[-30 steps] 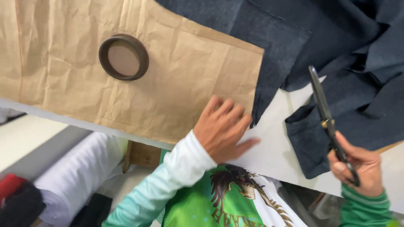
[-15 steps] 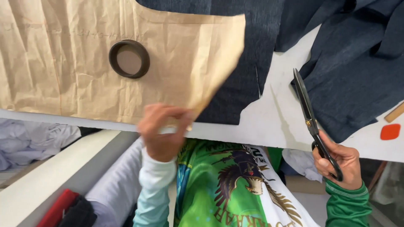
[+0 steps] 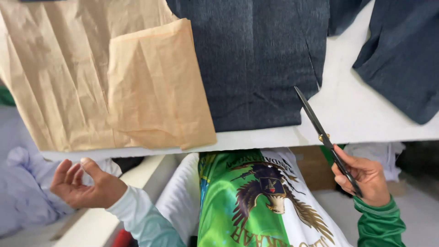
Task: A person uses a paper pattern and scissors to cut out a specific shape from a piece of dark fabric on a work table.
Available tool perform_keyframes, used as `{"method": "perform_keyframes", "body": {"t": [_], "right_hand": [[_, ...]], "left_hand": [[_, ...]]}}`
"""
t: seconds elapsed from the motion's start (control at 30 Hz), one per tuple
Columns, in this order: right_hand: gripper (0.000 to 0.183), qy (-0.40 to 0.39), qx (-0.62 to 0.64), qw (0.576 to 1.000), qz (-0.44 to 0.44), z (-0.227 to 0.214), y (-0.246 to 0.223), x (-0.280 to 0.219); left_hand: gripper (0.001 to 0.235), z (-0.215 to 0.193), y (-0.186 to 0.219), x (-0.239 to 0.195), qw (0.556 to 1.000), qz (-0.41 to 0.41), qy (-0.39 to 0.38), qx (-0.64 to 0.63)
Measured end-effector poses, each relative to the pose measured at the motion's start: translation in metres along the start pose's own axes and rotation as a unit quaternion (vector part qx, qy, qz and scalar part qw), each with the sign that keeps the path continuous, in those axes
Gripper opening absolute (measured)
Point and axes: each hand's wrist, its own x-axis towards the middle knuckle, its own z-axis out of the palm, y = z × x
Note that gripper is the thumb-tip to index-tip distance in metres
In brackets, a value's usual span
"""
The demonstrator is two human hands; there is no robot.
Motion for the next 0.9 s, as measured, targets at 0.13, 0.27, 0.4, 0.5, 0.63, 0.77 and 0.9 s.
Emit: {"method": "perform_keyframes", "body": {"t": [0.13, 0.27, 0.4, 0.5, 0.63, 0.77, 0.9], "right_hand": [[0.079, 0.031, 0.053, 0.998, -0.029, 0.072, 0.03, -0.028], [0.082, 0.092, 0.069, 0.993, 0.002, 0.14, 0.061, -0.061], [0.073, 0.093, 0.146, 0.983, -0.058, 0.199, 0.062, -0.071], [0.071, 0.093, 0.167, 0.98, -0.056, 0.217, 0.074, -0.085], [0.071, 0.125, 0.099, 0.986, -0.052, 0.23, 0.094, -0.1], [0.07, 0.134, 0.105, 0.983, -0.074, 0.238, 0.104, -0.087], [0.072, 0.147, 0.095, 0.983, -0.058, 0.256, 0.099, -0.068]], "left_hand": [[0.006, 0.042, 0.08, 0.018, 0.929, 0.31, -0.181, -0.092], [0.019, 0.1, 0.1, -0.002, 0.752, 0.516, -0.384, -0.145], [0.047, 0.129, 0.08, -0.019, 0.701, 0.563, -0.433, -0.073], [0.065, 0.135, 0.064, -0.028, 0.686, 0.562, -0.456, -0.075], [0.063, 0.139, 0.054, -0.038, 0.689, 0.54, -0.473, -0.103], [0.061, 0.146, 0.05, -0.042, 0.707, 0.538, -0.443, -0.118], [0.056, 0.149, 0.045, -0.045, 0.711, 0.54, -0.435, -0.118]]}}
